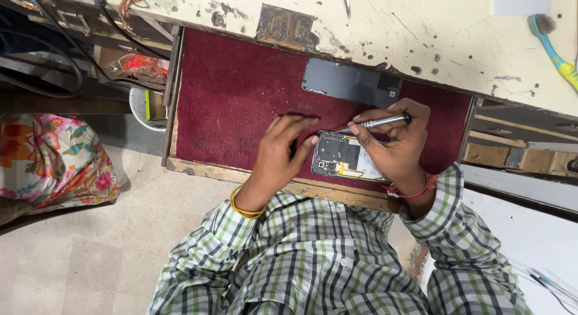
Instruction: The person disassembles a smartphone at a repair bench. They pry off the back cover, lift out the battery, place the cover and battery on the bench, then use a screwdriver to unscrew components from the phone body.
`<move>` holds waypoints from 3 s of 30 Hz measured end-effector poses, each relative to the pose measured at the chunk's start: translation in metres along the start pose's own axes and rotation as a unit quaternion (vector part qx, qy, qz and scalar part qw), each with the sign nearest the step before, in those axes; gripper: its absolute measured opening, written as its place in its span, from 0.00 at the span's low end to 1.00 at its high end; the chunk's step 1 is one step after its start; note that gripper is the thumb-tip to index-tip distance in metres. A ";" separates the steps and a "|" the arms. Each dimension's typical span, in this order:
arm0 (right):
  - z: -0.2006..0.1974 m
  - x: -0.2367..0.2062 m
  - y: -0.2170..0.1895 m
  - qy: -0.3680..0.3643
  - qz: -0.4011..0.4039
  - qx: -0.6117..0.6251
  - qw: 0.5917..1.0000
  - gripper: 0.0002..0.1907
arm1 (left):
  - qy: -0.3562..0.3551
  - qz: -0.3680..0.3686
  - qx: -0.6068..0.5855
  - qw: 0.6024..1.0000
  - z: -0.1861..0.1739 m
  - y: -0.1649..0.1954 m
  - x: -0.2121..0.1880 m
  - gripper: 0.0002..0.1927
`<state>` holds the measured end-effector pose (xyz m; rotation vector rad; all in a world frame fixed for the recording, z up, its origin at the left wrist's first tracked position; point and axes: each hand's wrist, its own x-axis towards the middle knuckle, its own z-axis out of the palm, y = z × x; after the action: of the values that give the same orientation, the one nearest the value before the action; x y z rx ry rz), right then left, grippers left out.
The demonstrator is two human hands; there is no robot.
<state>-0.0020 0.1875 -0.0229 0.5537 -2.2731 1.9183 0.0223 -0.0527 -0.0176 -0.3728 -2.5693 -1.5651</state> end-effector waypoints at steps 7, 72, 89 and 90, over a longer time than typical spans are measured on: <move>0.000 0.003 0.005 -0.020 0.026 -0.008 0.999 0.29 | -0.022 0.021 0.049 0.998 -0.001 0.002 0.001 0.19; 0.021 0.041 -0.065 -0.215 -0.133 -0.273 0.928 0.09 | 0.077 0.013 0.257 0.963 -0.038 -0.023 0.007 0.10; 0.010 0.037 -0.057 -0.193 -0.119 -0.323 0.919 0.17 | 0.025 0.055 0.361 0.930 -0.034 -0.028 0.014 0.06; 0.010 0.037 -0.057 -0.190 -0.131 -0.331 0.915 0.17 | 0.025 0.063 0.354 0.933 -0.034 -0.029 0.014 0.06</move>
<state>-0.0146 0.1627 0.0399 1.1136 -2.6834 0.8770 0.0004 -0.0934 -0.0236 -0.3904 -2.7680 -0.5188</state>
